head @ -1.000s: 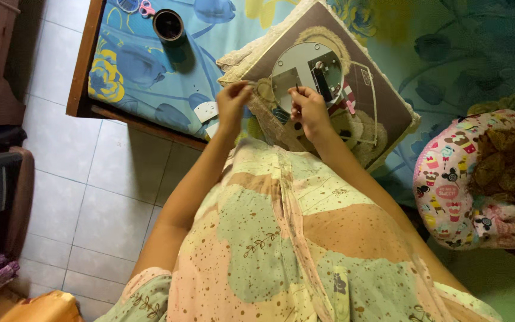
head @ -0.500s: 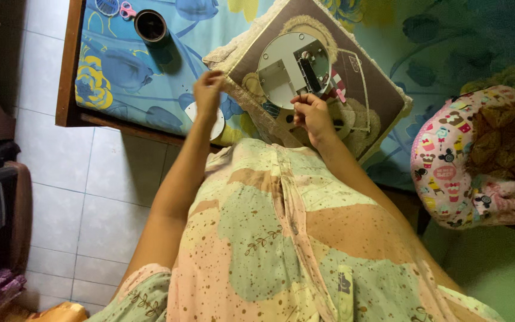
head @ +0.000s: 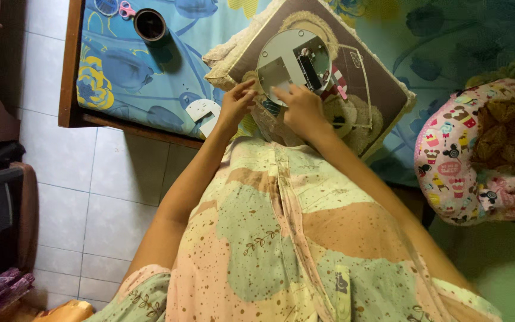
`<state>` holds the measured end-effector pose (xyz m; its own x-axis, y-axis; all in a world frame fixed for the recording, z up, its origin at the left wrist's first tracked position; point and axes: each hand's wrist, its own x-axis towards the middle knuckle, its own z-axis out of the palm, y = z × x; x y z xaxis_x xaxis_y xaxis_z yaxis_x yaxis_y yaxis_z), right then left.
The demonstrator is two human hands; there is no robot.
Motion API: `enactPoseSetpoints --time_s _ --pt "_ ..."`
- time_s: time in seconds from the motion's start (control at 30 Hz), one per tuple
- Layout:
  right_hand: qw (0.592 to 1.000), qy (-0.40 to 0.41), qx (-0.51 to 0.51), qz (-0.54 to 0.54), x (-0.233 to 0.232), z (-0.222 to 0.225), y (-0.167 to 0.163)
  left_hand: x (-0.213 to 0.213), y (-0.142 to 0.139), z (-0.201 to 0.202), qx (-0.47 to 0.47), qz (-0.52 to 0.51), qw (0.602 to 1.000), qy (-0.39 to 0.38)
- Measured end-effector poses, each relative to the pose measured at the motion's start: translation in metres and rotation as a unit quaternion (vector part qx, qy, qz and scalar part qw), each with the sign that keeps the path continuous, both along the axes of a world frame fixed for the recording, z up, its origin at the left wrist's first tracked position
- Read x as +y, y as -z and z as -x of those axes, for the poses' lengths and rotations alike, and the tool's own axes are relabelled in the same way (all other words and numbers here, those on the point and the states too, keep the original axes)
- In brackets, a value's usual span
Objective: The person sits on the floor beside a bed and disassembles a small electric fan by hand, removing the front cover and pulling the fan blade and motor parts out of the round housing. They handle the separated parts and continue working on the fan housing on their lap.
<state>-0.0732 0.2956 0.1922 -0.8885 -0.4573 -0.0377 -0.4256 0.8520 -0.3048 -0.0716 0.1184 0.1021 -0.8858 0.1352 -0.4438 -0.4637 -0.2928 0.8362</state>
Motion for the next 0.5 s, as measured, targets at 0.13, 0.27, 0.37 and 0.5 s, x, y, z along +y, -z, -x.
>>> enactPoseSetpoints --time_s 0.13,0.27,0.37,0.5 --pt "0.994 -0.079 0.039 -0.07 -0.011 0.021 0.0 0.006 -0.002 0.001 0.0 -0.048 0.999 0.002" --pt "0.986 -0.11 0.031 -0.12 -0.015 0.033 0.002 0.009 -0.005 0.002 -0.018 -0.015 1.0 0.015" --pt "0.985 -0.105 0.015 -0.135 -0.015 0.032 0.003 0.009 -0.006 0.001 -0.026 0.002 0.999 0.025" --pt "0.995 -0.086 0.034 -0.047 -0.009 0.031 0.004 0.005 -0.005 0.001 -0.007 -0.002 1.0 0.028"
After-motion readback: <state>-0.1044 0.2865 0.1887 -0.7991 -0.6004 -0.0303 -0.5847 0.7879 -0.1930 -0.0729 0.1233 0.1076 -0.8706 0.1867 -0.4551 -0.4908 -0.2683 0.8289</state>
